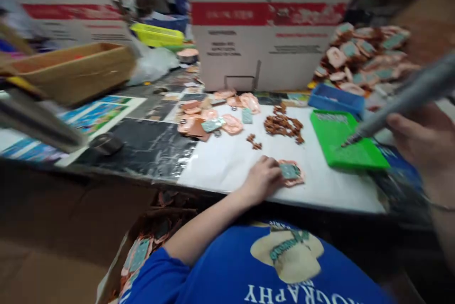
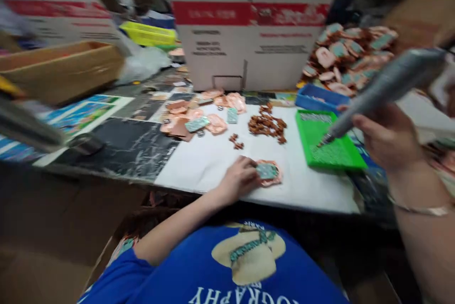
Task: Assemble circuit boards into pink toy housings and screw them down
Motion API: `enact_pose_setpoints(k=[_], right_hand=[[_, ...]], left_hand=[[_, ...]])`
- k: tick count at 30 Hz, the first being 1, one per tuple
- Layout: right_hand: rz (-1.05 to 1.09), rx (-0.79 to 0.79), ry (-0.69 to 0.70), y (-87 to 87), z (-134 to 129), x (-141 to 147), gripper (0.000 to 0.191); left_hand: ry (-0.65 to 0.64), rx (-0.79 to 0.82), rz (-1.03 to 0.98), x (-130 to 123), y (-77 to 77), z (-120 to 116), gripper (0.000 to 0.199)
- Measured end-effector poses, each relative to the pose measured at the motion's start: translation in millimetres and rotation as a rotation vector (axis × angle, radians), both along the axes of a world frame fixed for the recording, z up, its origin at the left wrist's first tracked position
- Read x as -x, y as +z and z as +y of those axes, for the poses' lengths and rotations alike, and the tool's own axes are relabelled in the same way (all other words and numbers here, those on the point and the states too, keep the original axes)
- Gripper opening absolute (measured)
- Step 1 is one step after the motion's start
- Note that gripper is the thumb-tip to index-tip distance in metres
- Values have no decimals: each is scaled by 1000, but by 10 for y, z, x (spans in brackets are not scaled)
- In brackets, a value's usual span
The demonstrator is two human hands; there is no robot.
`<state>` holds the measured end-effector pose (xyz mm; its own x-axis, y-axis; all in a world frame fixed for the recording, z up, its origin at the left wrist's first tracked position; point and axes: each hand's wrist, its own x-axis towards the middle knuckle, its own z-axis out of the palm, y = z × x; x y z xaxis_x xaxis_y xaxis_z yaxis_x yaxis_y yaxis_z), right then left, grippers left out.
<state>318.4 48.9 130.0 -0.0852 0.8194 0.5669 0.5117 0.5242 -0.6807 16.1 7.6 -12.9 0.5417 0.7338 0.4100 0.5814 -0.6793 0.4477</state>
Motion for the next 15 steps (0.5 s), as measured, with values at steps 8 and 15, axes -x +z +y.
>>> enact_pose_setpoints(k=[8,15], right_hand=[[205,110,-62,-128,213,-136,39],[523,-130,-132,-560,747,-238,46]], left_hand=[[-22,-127,-101,7,12,11,17],[-75,-157,-112,-202,42,27,10]])
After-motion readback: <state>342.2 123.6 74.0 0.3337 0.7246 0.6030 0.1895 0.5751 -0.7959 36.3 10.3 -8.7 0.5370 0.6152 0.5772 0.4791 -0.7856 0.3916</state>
